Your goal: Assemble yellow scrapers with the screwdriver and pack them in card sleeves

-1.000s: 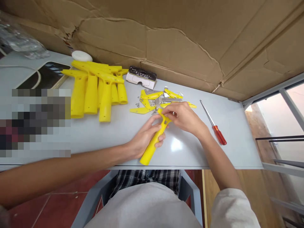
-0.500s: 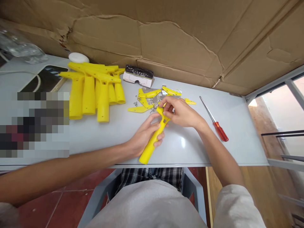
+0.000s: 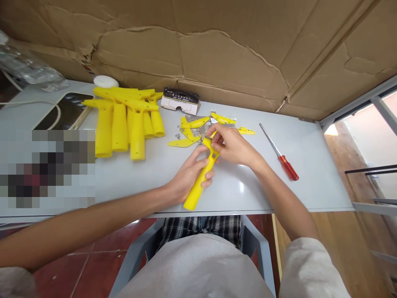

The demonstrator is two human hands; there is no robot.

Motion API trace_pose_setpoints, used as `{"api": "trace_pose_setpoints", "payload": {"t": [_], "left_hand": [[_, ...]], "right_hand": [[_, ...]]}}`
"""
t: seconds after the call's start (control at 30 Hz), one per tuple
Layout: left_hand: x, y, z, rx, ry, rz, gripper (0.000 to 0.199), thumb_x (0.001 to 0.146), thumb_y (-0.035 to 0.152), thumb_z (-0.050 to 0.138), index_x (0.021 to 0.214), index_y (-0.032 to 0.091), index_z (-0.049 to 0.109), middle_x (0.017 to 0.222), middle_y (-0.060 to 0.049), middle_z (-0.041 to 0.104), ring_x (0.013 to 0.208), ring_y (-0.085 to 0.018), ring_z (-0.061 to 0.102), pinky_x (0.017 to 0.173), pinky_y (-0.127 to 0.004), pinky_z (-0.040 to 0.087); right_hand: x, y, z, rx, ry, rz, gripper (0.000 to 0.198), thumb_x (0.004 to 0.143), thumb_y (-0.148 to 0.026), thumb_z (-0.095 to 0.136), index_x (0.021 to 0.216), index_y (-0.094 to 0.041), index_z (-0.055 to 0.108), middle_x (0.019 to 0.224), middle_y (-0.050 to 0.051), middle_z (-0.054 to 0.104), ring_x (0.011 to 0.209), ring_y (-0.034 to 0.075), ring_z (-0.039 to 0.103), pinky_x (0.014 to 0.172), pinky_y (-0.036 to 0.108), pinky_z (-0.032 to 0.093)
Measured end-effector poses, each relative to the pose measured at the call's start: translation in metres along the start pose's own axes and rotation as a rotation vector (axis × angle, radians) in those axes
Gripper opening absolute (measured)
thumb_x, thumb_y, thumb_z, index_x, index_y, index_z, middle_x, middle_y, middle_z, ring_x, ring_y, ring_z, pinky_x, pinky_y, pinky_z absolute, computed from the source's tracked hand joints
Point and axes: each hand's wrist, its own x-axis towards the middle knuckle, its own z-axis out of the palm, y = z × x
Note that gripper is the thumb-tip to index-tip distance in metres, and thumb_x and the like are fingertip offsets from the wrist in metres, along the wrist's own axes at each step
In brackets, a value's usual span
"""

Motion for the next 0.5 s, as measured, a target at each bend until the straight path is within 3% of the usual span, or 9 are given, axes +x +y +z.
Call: {"api": "trace_pose_setpoints", "payload": {"t": [0.3,0.4,0.5], "left_hand": [[-0.001,0.001,0.000,0.003,0.011,0.006,0.042,0.093,0.022,0.071,0.129,0.031,0.051,0.113,-0.002,0.066,0.057,-0.005,0.055,0.046,-0.018,0.040],[-0.002,0.001,0.001,-0.006,0.032,0.007,0.042,0.094,0.021,0.071,0.130,0.030,0.051,0.114,-0.002,0.067,0.057,-0.005,0.054,0.047,-0.018,0.040],[-0.004,0.002,0.002,-0.015,0.047,0.004,0.042,0.093,0.020,0.072,0.129,0.029,0.052,0.114,-0.003,0.067,0.058,-0.005,0.055,0.047,-0.018,0.040]], "right_hand": [[0.001,0.003,0.006,0.010,0.060,-0.012,0.020,0.091,-0.020,0.064,0.111,-0.020,0.066,0.095,0.004,0.076,0.087,0.017,0.073,0.075,0.029,0.056],[-0.009,0.002,-0.006,0.024,0.129,0.010,0.020,0.098,-0.035,0.066,0.112,-0.021,0.067,0.098,0.005,0.077,0.086,0.017,0.071,0.076,0.030,0.057],[-0.037,0.004,-0.032,-0.074,0.287,0.091,0.027,0.099,-0.045,0.067,0.114,-0.022,0.071,0.105,0.007,0.078,0.089,0.018,0.070,0.075,0.032,0.056]]}}
